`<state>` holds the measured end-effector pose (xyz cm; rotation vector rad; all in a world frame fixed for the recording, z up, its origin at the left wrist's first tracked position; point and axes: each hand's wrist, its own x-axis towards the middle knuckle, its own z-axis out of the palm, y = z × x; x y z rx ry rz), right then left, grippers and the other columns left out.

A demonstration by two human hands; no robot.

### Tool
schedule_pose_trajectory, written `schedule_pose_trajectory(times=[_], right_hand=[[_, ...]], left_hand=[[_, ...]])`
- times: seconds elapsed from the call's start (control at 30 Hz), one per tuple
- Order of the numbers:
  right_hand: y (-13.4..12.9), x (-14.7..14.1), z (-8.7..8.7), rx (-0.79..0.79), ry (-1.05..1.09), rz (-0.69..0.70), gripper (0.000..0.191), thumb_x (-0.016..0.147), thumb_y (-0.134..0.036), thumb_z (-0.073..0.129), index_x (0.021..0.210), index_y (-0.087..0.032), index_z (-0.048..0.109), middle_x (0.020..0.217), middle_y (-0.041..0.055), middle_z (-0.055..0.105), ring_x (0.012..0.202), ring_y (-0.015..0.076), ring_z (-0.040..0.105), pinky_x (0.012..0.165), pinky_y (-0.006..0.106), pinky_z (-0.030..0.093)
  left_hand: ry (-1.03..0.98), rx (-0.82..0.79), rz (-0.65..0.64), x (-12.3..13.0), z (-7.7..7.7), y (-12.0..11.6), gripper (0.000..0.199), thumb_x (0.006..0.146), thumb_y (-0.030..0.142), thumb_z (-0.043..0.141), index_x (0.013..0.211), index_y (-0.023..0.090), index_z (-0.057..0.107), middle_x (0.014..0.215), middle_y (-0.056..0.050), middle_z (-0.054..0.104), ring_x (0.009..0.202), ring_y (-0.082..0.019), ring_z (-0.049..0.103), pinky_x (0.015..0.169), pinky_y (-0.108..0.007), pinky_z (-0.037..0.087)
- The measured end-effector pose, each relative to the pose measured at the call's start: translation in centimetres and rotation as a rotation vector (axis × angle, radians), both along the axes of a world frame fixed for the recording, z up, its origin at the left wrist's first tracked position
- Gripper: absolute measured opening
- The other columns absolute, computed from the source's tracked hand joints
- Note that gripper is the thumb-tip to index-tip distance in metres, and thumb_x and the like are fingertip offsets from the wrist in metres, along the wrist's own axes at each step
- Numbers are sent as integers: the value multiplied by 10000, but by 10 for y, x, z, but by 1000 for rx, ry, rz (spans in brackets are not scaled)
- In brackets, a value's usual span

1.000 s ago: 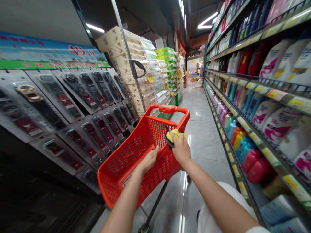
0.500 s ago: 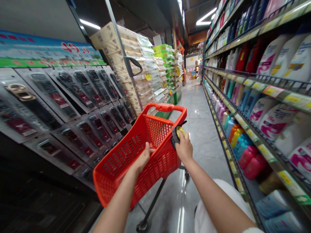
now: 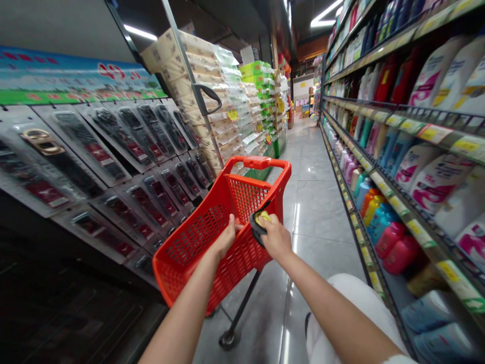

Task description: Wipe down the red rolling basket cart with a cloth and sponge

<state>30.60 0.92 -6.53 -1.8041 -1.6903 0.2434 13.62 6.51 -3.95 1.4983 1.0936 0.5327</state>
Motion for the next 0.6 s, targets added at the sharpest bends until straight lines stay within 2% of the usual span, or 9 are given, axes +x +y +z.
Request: schedule_pose_trajectory(times=[0.1, 0.2, 0.27, 0.33, 0.4, 0.43, 0.5, 0.6], right_hand=[[14, 16, 4, 44, -20, -129, 497, 877, -150, 458, 1343, -306, 531, 1182, 75, 530, 988, 214, 584, 757, 291, 454], [15, 5, -2, 33, 16, -113, 540, 870, -144, 444, 1402, -230, 477, 1208, 106, 530, 978, 216, 588, 797, 303, 467], [4, -14, -11, 11, 18, -12, 591, 827, -133, 482, 1414, -197, 465, 1214, 117, 540, 969, 219, 597, 816, 309, 475], [-9, -32, -19, 21, 18, 163, 616, 772, -127, 531, 1379, -223, 511, 1191, 99, 564, 968, 220, 604, 820, 308, 482], [-17, -38, -24, 79, 105, 312, 549, 759, -141, 547, 1288, -281, 597, 1120, 58, 605, 950, 206, 614, 813, 297, 488], [-16, -35, -24, 133, 199, 336, 487, 772, -158, 542, 1229, -299, 638, 1084, 41, 622, 947, 197, 618, 820, 291, 488], [-7, -19, -23, 289, 461, 239, 379, 809, -200, 522, 1142, -285, 682, 1048, 30, 640, 975, 190, 614, 867, 292, 481], [23, 18, -16, 503, 820, -148, 362, 837, -270, 502, 1158, -194, 653, 1063, 73, 629, 1022, 219, 588, 941, 351, 457]], left_hand=[[-24, -15, 15, 0, -1, 0, 961, 756, 866, 128, 808, 131, 744, 667, -60, 708, 623, -177, 601, 645, -276, 451], [-47, -40, -2, 0, -1, 1, 953, 762, 862, 137, 815, 133, 750, 685, -65, 716, 654, -187, 619, 669, -285, 468], [-45, -30, 18, 1, 1, 2, 946, 763, 861, 142, 823, 139, 751, 701, -68, 722, 712, -202, 640, 700, -291, 479], [-11, 23, 72, 0, 3, 2, 940, 759, 864, 150, 822, 143, 750, 707, -70, 724, 756, -211, 650, 731, -295, 486], [28, 107, 94, -1, 5, 2, 902, 761, 860, 208, 823, 138, 746, 720, -70, 727, 775, -214, 650, 773, -304, 488], [38, 141, 77, -1, 6, 2, 864, 764, 849, 264, 830, 133, 744, 733, -70, 729, 780, -216, 648, 795, -313, 487], [44, 160, 6, -3, 7, 0, 757, 756, 804, 419, 855, 124, 737, 764, -69, 732, 794, -226, 648, 824, -333, 484], [32, 139, -62, -5, 9, -4, 622, 730, 711, 583, 882, 125, 725, 828, -71, 736, 834, -239, 650, 836, -341, 480]])
